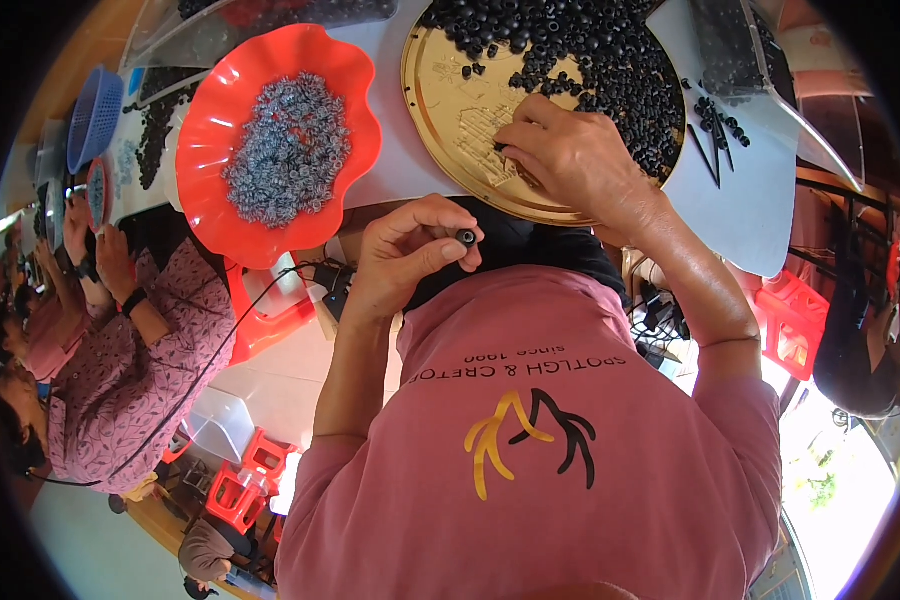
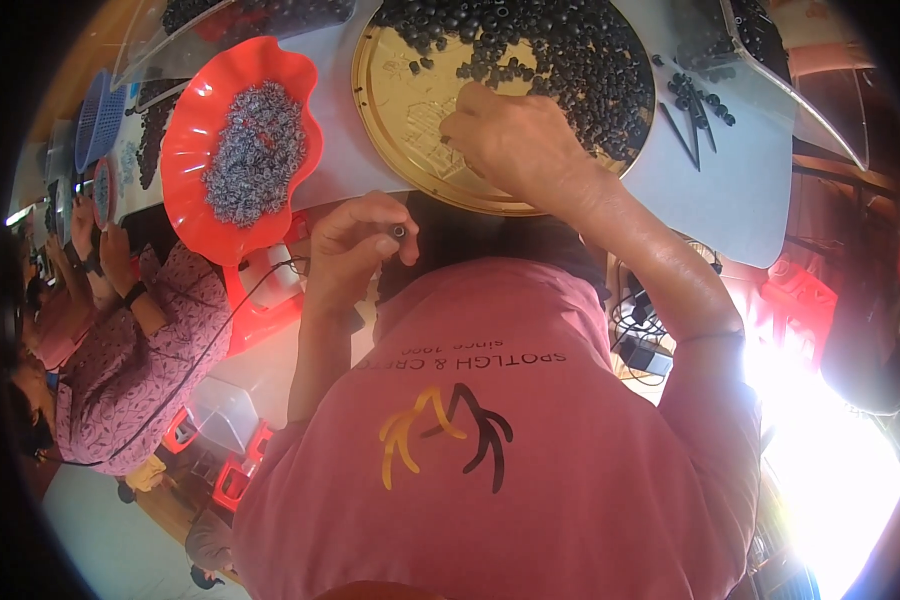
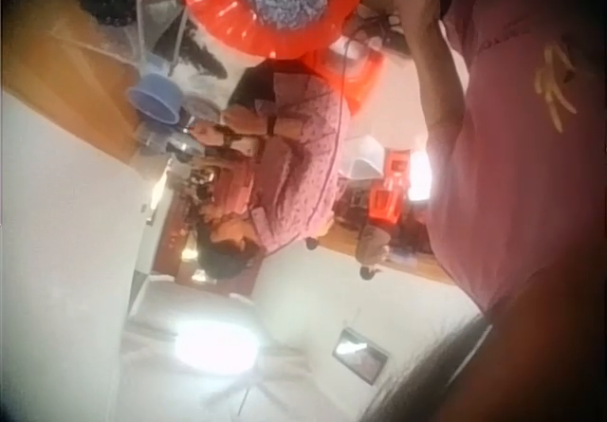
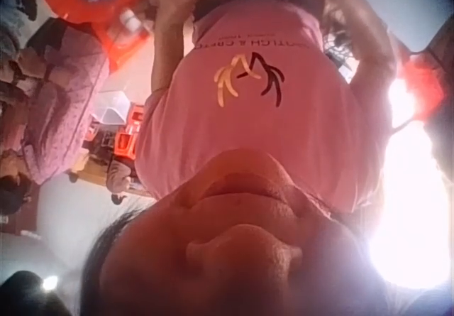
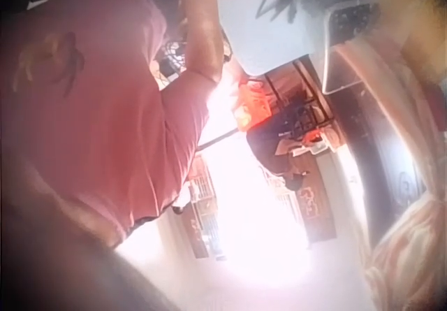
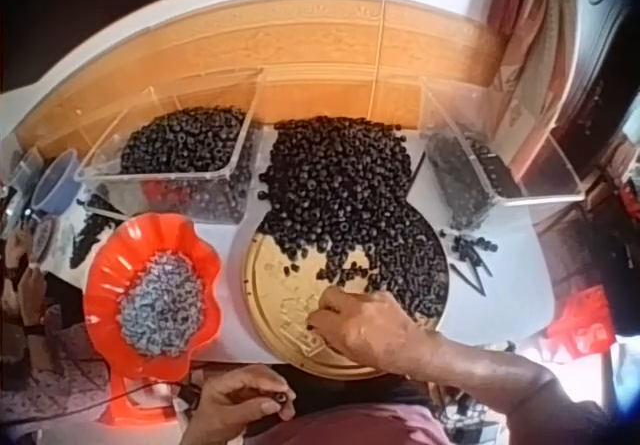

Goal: The person assembles small plastic beads by hand, inserting metal inserts into them.

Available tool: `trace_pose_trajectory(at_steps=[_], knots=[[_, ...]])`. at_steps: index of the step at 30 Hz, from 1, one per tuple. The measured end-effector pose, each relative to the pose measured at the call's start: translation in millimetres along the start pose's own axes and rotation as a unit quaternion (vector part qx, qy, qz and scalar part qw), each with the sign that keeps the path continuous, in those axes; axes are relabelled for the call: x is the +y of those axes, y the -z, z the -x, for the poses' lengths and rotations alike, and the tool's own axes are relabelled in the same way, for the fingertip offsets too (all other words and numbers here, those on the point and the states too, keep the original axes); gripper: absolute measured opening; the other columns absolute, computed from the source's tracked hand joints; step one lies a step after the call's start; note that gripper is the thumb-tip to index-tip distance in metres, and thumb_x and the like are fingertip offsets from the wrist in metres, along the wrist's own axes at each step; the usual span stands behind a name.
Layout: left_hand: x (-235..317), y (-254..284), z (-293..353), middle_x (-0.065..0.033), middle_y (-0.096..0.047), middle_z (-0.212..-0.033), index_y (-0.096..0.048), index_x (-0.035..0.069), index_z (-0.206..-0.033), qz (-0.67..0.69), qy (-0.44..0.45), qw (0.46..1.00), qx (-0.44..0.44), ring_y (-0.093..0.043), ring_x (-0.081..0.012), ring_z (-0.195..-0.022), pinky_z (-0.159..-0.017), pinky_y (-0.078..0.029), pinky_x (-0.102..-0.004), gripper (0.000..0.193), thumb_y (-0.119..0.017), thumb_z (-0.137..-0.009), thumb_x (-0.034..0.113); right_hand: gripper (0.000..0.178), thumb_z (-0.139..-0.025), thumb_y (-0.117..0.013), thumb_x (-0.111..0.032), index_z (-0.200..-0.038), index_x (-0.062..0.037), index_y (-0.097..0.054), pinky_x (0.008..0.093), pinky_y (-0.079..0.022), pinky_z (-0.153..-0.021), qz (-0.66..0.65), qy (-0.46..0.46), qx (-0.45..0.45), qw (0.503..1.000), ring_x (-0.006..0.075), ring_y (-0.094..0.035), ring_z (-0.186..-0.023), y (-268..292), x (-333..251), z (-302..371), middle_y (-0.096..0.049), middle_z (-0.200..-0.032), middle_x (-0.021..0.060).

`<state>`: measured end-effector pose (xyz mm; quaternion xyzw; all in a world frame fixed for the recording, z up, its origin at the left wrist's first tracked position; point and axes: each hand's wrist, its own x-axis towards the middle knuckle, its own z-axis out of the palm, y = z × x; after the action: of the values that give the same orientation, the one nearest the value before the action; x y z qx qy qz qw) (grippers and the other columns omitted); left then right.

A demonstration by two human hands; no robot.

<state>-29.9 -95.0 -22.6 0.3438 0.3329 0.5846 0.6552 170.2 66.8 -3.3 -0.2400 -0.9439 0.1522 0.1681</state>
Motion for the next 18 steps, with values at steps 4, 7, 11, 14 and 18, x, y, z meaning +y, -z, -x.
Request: trace_pose_trajectory(at_steps=[4,7,11,14,18], knots=[[1,-9,-12,-0.013,-0.066,-0.102,-0.066,-0.003,-0.112,-0.008,-0.008,1.0,0.01,-0.068,-0.0187,-0.083,-0.074,-0.057,-0.0302,0.022,-0.065,-0.09,-0.004,0.019,-0.083,-0.072,-0.011,-0.101,-0.0069,-0.067,0.0366,-0.055,-0.063,-0.021,0.007,0.007,1.0,0.0281,-0.066,-0.072,0,0,-1,-0.063,-0.091,0.0081],[-2,-13,-23,-0.0132,-0.067,-0.103,-0.064,-0.003,-0.115,-0.004,-0.026,0.999,0.028,-0.068,-0.0187,-0.084,-0.075,-0.057,-0.0304,0.023,-0.064,-0.091,-0.003,0.017,-0.081,-0.07,-0.009,-0.098,-0.009,-0.068,0.0357,-0.053,-0.062,-0.174,-0.038,0.063,0.982,0.0219,-0.066,-0.068,3,2,1,-0.064,-0.083,0.0069],[0,-20,-40,-0.0136,-0.069,-0.104,-0.063,-0.004,-0.117,0.003,-0.016,0.998,0.066,-0.069,-0.0186,-0.085,-0.076,-0.058,-0.0309,0.024,-0.063,-0.093,-0.001,0.015,-0.085,-0.068,-0.007,-0.1,-0.0045,-0.068,0.0281,-0.051,-0.063,-0.381,-0.282,-0.044,0.879,0.0095,-0.063,-0.072,36,-13,10,-0.065,-0.081,0.0024],[0,-28,-51,-0.013,-0.068,-0.103,-0.062,-0.005,-0.116,-0.01,-0.009,0.998,0.066,-0.068,-0.0185,-0.086,-0.078,-0.058,-0.0313,0.023,-0.064,-0.094,0.002,0.013,-0.09,-0.065,-0.007,-0.101,0.0,-0.067,0.0225,-0.048,-0.068,-0.532,-0.29,0.008,0.796,0.0036,-0.059,-0.079,47,-21,13,-0.064,-0.083,0.0001],[5,-40,-60,-0.0123,-0.068,-0.101,-0.06,-0.005,-0.115,-0.034,-0.01,0.997,0.063,-0.068,-0.0182,-0.086,-0.078,-0.058,-0.0312,0.022,-0.065,-0.095,0.003,0.014,-0.09,-0.065,-0.005,-0.101,0.0017,-0.067,0.0222,-0.048,-0.072,-0.516,-0.288,0.015,0.807,0.005,-0.06,-0.082,55,-25,18,-0.068,-0.089,0.003]])
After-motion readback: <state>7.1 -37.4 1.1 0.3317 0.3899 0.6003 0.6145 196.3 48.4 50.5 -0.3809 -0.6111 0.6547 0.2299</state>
